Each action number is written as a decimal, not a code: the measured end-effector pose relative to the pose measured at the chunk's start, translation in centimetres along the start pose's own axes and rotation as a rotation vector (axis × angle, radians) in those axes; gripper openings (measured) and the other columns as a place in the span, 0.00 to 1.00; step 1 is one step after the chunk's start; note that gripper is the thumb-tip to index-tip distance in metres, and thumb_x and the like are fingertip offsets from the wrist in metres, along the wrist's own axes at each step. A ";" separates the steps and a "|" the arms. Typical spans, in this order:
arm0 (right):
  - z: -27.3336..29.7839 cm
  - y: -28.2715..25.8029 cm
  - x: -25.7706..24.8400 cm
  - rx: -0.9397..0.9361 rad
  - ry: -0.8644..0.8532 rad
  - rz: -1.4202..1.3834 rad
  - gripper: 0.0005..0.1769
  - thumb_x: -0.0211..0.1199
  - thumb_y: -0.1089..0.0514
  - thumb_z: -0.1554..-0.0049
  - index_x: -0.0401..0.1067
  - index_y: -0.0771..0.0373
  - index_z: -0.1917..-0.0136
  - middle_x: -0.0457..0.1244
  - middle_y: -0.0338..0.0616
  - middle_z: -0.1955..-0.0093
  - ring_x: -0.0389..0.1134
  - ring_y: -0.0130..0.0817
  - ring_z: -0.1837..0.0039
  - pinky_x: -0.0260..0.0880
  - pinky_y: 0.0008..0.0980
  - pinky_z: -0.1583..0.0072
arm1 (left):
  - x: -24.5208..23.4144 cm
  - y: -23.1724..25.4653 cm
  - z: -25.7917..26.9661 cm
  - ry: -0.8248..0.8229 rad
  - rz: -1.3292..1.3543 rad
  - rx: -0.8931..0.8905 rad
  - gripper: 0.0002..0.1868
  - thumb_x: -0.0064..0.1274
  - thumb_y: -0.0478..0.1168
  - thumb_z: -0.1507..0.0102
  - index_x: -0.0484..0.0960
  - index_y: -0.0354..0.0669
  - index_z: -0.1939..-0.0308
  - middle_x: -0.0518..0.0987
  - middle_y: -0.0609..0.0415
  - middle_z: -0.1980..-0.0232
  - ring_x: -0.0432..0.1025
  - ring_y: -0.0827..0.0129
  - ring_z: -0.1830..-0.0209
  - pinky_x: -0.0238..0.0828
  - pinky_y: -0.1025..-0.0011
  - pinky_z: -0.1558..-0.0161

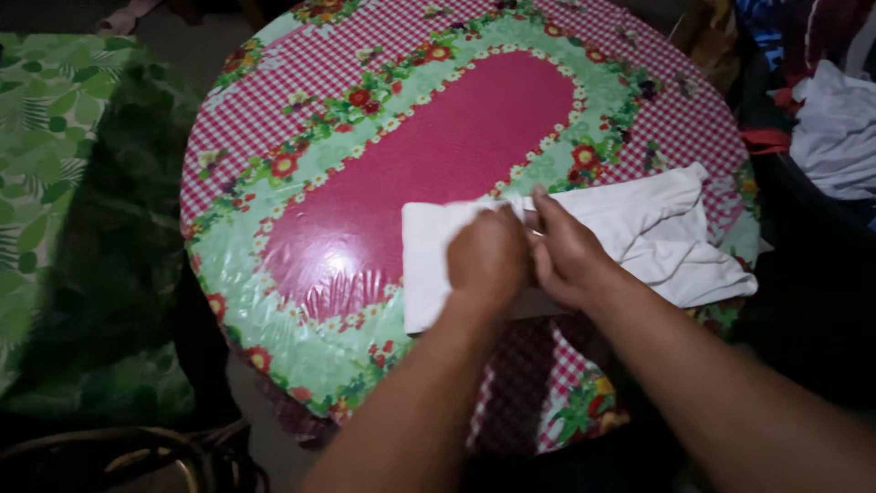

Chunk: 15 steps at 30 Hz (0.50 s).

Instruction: The person folds a white t-shirt on a table, using their hands to smooth the fabric and tuck parts of the garment together until it forms a rectangular shape.

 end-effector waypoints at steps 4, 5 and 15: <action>-0.5 0.4 -5.6 0.114 0.303 0.047 0.27 0.61 0.38 0.37 0.69 0.64 0.43 0.66 0.51 0.52 0.67 0.42 0.53 0.69 0.47 0.50 | 3.7 2.4 2.7 -0.107 0.199 -0.021 0.14 0.51 0.42 0.38 0.83 0.38 0.54 0.83 0.37 0.61 0.79 0.44 0.62 0.75 0.51 0.60; -0.7 0.4 -6.3 0.123 0.308 0.098 0.27 0.67 0.40 0.36 0.70 0.66 0.43 0.64 0.52 0.53 0.64 0.44 0.56 0.67 0.48 0.52 | 4.2 2.6 3.4 -0.163 0.271 -0.059 0.15 0.49 0.42 0.36 0.82 0.38 0.50 0.83 0.36 0.61 0.78 0.44 0.61 0.74 0.50 0.60; -1.1 -1.1 -4.6 -0.039 0.200 0.265 0.16 0.60 0.61 0.40 0.70 0.65 0.39 0.70 0.49 0.45 0.74 0.39 0.48 0.77 0.42 0.47 | 0.7 -1.5 8.6 0.084 0.299 -0.485 0.18 0.54 0.44 0.38 0.84 0.42 0.47 0.84 0.41 0.54 0.79 0.50 0.53 0.73 0.56 0.48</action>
Point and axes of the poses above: each hand's wrist, its own z-axis away from the middle knuckle, its own x-axis out of the palm, y = z × x, the point moved 6 cm from there along -z, towards the middle knuckle
